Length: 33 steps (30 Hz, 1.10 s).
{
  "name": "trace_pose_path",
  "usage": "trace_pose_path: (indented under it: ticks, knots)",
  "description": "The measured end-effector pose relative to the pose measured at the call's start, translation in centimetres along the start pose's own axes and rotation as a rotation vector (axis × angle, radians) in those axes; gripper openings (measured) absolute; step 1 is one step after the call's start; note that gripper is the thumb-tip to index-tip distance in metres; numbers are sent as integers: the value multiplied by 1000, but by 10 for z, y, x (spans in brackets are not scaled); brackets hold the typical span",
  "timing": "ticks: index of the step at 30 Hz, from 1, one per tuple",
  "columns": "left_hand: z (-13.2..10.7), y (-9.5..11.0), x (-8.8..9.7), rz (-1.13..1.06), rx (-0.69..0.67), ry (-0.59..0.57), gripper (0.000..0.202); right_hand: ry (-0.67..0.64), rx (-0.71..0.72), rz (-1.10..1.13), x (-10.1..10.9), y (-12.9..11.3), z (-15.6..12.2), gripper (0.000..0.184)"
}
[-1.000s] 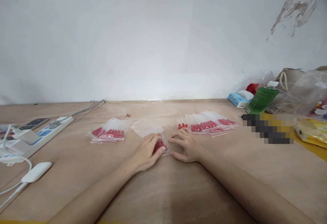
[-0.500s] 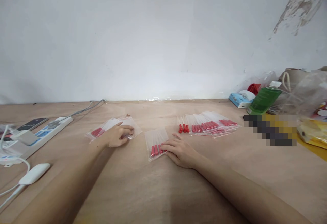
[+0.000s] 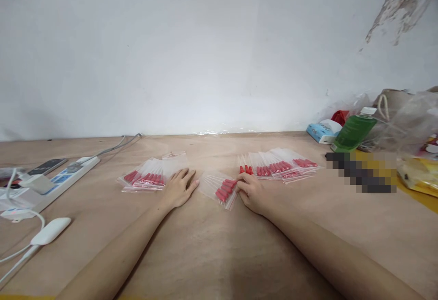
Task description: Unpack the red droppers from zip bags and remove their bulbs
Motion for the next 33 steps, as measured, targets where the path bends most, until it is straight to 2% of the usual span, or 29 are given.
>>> trace_pose_path:
  ticks: [3, 6, 8, 10, 12, 14, 18, 24, 30, 33]
  knots:
    - [0, 2, 8, -48, -77, 84, 47, -21, -28, 73, -5, 6, -1, 23]
    - [-12, 24, 21, -111, -197, 197, 42, -28, -108, 34, -1, 9, -1, 23]
    - [-21, 47, 17, -180, -290, 140, 43, -22, -264, -55, 7, 16, -3, 16]
    - [-29, 72, 6, -228, -375, 17, 47, -59, -416, -119, 14, 22, -7, 5]
    - [-36, 90, -4, -242, -437, -81, 49, -158, -511, -102, 11, 24, -10, 14]
    - [-39, 99, -7, -249, -457, -106, 47, -259, -582, -39, 4, 24, -14, 27]
    - [-40, 105, 3, -292, -457, -3, 38, -413, -672, 78, -13, 26, -20, 28]
    - [-41, 106, 8, -302, -354, 73, 32, -590, -665, 224, -32, 19, -25, 24]
    - [-36, 107, 7, -293, -321, 56, 28, -601, -707, 235, -38, 22, -30, 32]
    - [-35, 112, 6, -368, -418, 47, 30, -594, -700, 249, -41, 20, -30, 36]
Point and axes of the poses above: each hand's wrist, its own z-axis towards the middle knuckle, its own x-axis out of the back of the hand, y = z × x, the point moved 10 cm from there along z, towards the middle knuckle, and after that the axes turned 11 degrees about -z, right-handed, at the moved point
